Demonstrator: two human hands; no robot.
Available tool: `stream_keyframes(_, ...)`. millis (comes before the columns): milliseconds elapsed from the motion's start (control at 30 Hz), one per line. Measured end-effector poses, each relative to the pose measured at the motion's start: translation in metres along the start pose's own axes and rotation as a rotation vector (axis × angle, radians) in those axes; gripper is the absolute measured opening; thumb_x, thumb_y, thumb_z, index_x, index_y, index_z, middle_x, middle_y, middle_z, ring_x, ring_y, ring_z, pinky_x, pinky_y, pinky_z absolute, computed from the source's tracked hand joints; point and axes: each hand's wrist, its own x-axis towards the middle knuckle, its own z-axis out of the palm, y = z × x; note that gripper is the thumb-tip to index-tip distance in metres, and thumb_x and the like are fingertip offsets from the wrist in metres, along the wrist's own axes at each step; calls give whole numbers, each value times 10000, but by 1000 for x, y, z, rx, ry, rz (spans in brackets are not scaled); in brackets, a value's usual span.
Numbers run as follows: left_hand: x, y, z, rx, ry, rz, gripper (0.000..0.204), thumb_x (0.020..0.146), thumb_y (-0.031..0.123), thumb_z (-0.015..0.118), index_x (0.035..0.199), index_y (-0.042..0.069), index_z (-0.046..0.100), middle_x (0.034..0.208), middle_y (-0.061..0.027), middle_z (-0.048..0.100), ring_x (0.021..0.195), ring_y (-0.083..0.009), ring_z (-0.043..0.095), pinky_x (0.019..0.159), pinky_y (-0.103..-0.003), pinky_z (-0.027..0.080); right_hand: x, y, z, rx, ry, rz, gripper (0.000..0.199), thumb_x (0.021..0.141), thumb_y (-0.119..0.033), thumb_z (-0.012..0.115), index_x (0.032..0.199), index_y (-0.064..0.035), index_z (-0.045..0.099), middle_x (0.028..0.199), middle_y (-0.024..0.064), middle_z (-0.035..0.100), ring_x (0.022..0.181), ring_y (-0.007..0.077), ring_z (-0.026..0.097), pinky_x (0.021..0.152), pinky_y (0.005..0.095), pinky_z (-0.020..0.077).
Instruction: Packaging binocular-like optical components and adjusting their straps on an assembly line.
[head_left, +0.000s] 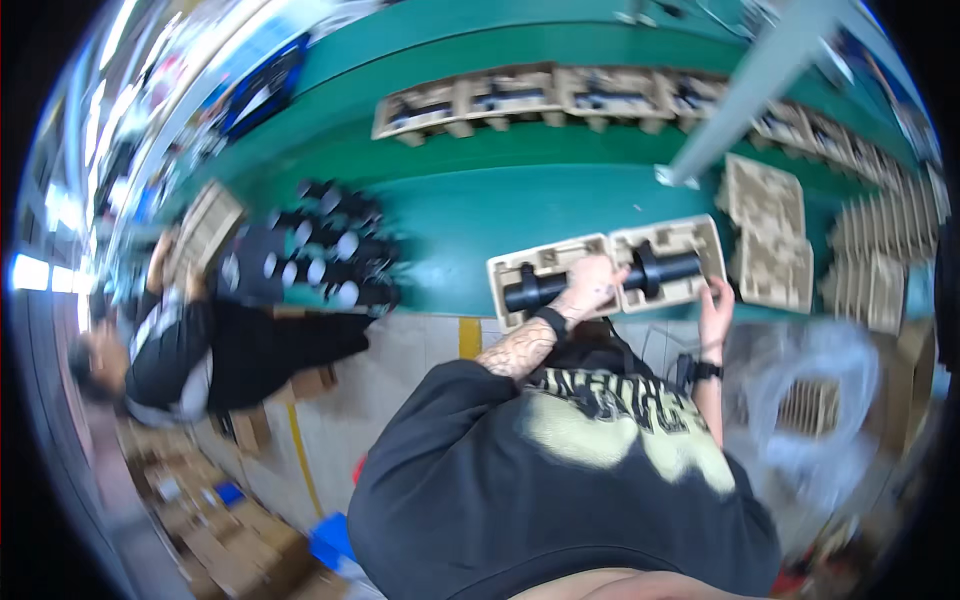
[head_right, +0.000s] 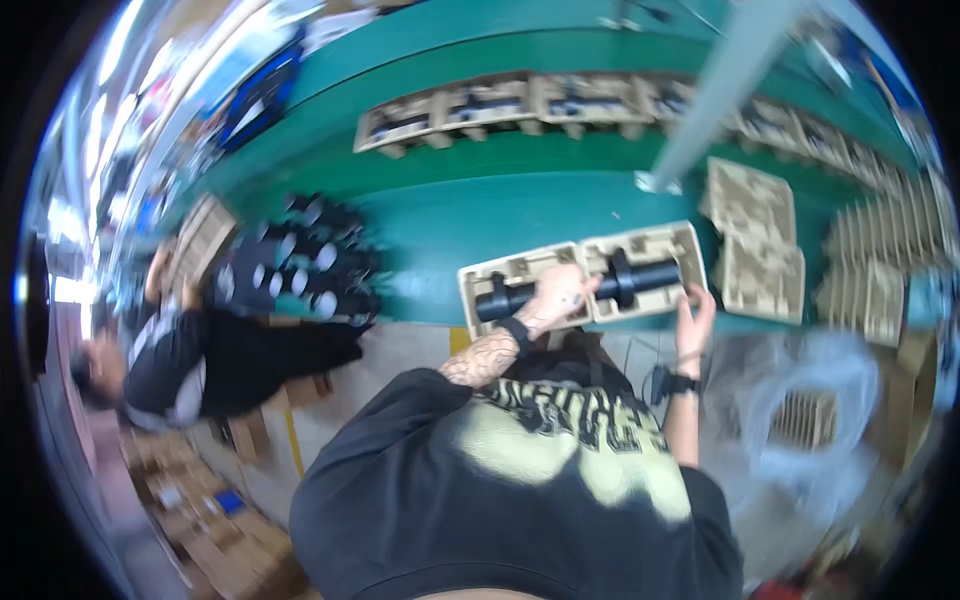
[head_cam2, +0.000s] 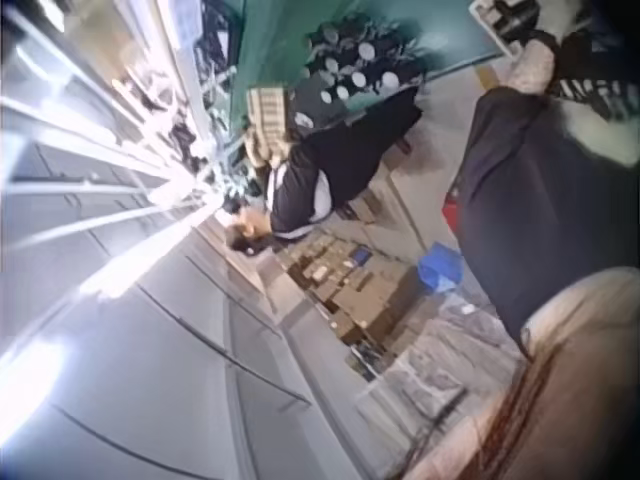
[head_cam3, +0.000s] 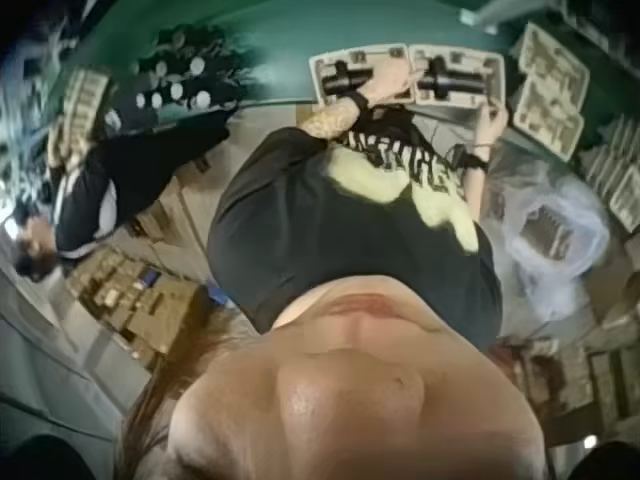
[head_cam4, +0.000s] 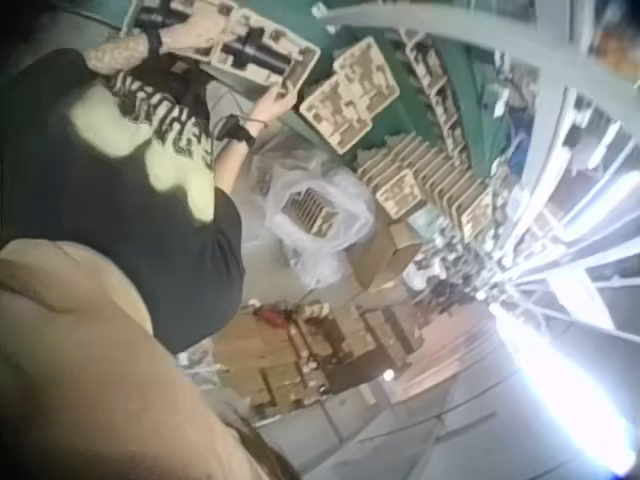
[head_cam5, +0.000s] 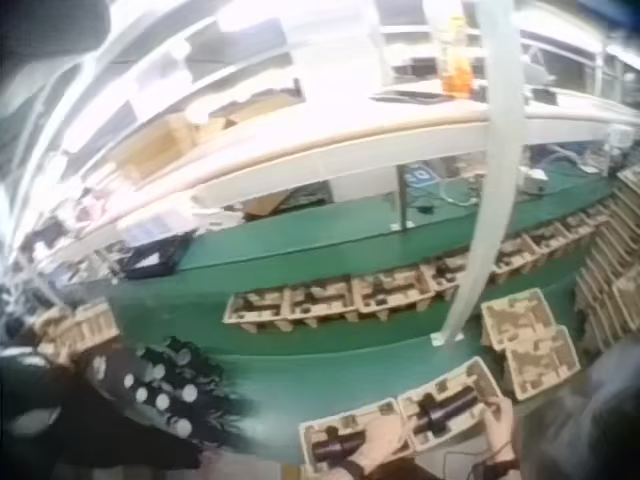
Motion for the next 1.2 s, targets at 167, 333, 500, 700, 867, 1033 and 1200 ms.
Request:
stream_keyframes(167,-8,28,-8,-100,131,-90,417,808,394,616,735,-13,664,689,-178,647,669,-355,656,608,-449,518,9,9,-31,239,-186,93,368,916,-210,586,1234,-50,494,1063,81,573,969,175,530,856,305,433)
stream_keyframes(333,-46,24,-48,65,680,234,281,757,314,673,703,45,614,630,-143,597,587,-314,622,535,-408,494,-12,-59,-67,476,-117,102,454,989,-284,447,1374,-58,363,1235,129,528,1058,202,548,866,350,454)
stream_keyframes(500,-65,-9,-211,221,459,133,341,801,381,638,725,59,556,656,-142,567,633,-331,595,613,-438,479,0,-53,-33,631,-119,146,439,1001,-295,408,1367,-56,369,1200,136,563,1039,222,582,879,350,460)
stream_keyframes(700,-43,-41,-376,639,410,-221,310,811,309,644,915,17,619,842,-187,664,805,-343,663,718,-436,522,-8,-36,-30,590,-55,221,410,992,-304,431,1324,-64,431,1096,120,604,948,201,595,851,341,460)
stream_keyframes(867,2,-171,-488,795,497,-290,263,784,270,633,894,37,688,905,-195,669,856,-352,656,731,-430,521,-32,-32,-8,501,15,306,398,989,-303,439,1314,-74,446,1071,110,611,944,195,596,833,335,461)
stream_keyframes(1033,62,-317,-536,689,550,-643,248,810,240,616,981,84,704,1028,-154,679,958,-316,659,778,-433,529,-60,-50,41,487,112,438,391,979,-296,455,1312,-92,453,1046,99,622,931,187,596,799,321,461)
stream_keyframes(1200,81,-416,-538,580,480,-819,278,827,159,591,1083,100,684,1135,-133,653,1075,-290,622,851,-413,509,-79,-67,86,396,79,449,380,973,-272,459,1319,-115,455,1050,70,618,910,149,584,748,296,459)
